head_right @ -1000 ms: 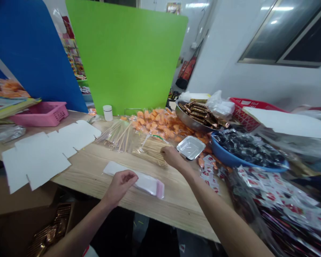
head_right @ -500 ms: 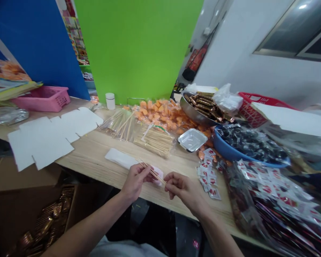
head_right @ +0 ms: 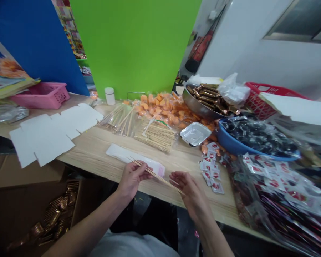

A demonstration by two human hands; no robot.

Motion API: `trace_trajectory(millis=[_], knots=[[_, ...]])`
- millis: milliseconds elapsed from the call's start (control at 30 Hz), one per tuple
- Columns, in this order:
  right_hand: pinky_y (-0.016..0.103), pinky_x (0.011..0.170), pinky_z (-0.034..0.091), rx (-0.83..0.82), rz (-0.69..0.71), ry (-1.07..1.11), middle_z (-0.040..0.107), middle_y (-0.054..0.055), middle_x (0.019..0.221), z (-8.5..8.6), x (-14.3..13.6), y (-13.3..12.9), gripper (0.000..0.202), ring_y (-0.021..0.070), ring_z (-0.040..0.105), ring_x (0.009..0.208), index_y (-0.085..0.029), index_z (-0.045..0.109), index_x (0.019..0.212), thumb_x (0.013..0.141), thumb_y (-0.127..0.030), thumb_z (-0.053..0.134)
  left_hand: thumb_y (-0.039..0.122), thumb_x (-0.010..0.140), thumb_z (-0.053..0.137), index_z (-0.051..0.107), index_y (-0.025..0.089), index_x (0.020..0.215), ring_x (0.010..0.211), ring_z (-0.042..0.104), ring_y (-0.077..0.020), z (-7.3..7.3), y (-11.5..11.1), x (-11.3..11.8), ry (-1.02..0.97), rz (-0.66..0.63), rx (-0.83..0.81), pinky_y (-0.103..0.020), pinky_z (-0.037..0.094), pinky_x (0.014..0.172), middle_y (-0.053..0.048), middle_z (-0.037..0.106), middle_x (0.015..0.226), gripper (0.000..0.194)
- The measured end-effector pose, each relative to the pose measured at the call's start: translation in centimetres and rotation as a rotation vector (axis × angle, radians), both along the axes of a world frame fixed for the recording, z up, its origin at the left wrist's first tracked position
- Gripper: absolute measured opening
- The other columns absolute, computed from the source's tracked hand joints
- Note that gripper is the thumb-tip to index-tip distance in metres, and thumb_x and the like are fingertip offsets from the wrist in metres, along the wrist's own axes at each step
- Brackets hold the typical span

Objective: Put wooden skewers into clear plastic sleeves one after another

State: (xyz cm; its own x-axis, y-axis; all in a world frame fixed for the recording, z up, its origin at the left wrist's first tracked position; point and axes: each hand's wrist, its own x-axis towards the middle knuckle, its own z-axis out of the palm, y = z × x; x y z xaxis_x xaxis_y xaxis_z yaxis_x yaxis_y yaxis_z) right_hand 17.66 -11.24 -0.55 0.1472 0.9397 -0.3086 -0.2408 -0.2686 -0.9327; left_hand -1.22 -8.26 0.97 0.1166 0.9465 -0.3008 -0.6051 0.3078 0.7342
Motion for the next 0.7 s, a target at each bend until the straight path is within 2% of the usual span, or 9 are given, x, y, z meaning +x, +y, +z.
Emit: trace_trajectory(millis=[100, 167, 267, 367, 433, 533, 700], knots=[[0.04, 0.086, 0.048, 0.037, -0.026, 0.067, 0.068, 0.007, 0.089, -0.2, -1.5, 0.1, 0.037, 0.0236, 0.063, 0.091, -0.02, 0.066, 0.079, 0.07, -0.056, 0.061, 0.037, 0.062, 0.075, 0.059, 0.01, 0.068, 0.058, 0.062, -0.0138, -0.4, -0.9, 1.1, -0.01, -0.04, -0.006, -0.027, 0.052, 0.059, -0.005, 0.066, 0.064, 0.032], [0.038, 0.084, 0.049, 0.057, -0.02, 0.034, 0.067, 0.007, 0.088, -0.1, -2.2, 0.1, 0.034, 0.0227, 0.063, 0.09, -0.02, 0.066, 0.079, 0.072, -0.053, 0.061, 0.038, 0.063, 0.075, 0.06, 0.01, 0.068, 0.059, 0.062, -0.0136, -0.7, -1.5, 1.6, -0.024, -0.068, -0.01, -0.027, 0.052, 0.06, -0.005, 0.065, 0.065, 0.032], [0.035, 0.08, 0.049, 0.1, 0.061, -0.21, 0.066, 0.008, 0.086, 0.2, -2.3, -0.4, 0.032, 0.0219, 0.062, 0.086, -0.018, 0.063, 0.082, 0.075, -0.05, 0.06, 0.039, 0.063, 0.074, 0.06, 0.011, 0.069, 0.061, 0.063, -0.0138, -1.0, -2.1, 1.6, -0.027, -0.079, -0.018, -0.027, 0.052, 0.061, -0.005, 0.066, 0.067, 0.033], [0.03, 0.072, 0.048, 0.156, 0.233, -0.516, 0.064, 0.005, 0.079, 0.5, -2.0, -1.4, 0.03, 0.0195, 0.06, 0.077, -0.018, 0.061, 0.085, 0.077, -0.047, 0.058, 0.038, 0.063, 0.074, 0.061, 0.01, 0.07, 0.063, 0.063, -0.0155, -1.2, -2.5, 1.4, 0.012, -0.043, -0.018, -0.029, 0.053, 0.063, -0.006, 0.066, 0.068, 0.032], [0.028, 0.066, 0.046, 0.182, 0.328, -0.64, 0.062, 0.003, 0.074, 0.7, -2.0, -2.1, 0.028, 0.0176, 0.058, 0.07, -0.019, 0.06, 0.084, 0.081, -0.045, 0.053, 0.037, 0.063, 0.074, 0.062, 0.01, 0.07, 0.062, 0.063, -0.0159, -1.3, -2.7, 1.3, 0.048, -0.016, -0.015, -0.029, 0.053, 0.062, -0.005, 0.066, 0.067, 0.031], [0.026, 0.058, 0.042, 0.223, 0.327, -0.766, 0.059, 0.002, 0.066, 0.7, -2.5, -2.8, 0.025, 0.016, 0.054, 0.062, -0.019, 0.06, 0.077, 0.083, -0.041, 0.05, 0.035, 0.064, 0.074, 0.062, 0.011, 0.069, 0.056, 0.062, -0.0142, -1.6, -3.3, 1.4, 0.118, -0.007, -0.011, -0.026, 0.051, 0.057, -0.002, 0.064, 0.061, 0.027], [0.027, 0.064, 0.043, 0.273, 0.329, -0.788, 0.062, 0.005, 0.07, 0.5, -3.2, -3.0, 0.024, 0.0185, 0.056, 0.068, -0.02, 0.06, 0.072, 0.083, -0.038, 0.049, 0.033, 0.067, 0.071, 0.061, 0.012, 0.07, 0.054, 0.062, -0.015, -2.0, -4.0, 1.5, 0.17, -0.055, 0.001, -0.023, 0.048, 0.052, -0.003, 0.064, 0.057, 0.024]])
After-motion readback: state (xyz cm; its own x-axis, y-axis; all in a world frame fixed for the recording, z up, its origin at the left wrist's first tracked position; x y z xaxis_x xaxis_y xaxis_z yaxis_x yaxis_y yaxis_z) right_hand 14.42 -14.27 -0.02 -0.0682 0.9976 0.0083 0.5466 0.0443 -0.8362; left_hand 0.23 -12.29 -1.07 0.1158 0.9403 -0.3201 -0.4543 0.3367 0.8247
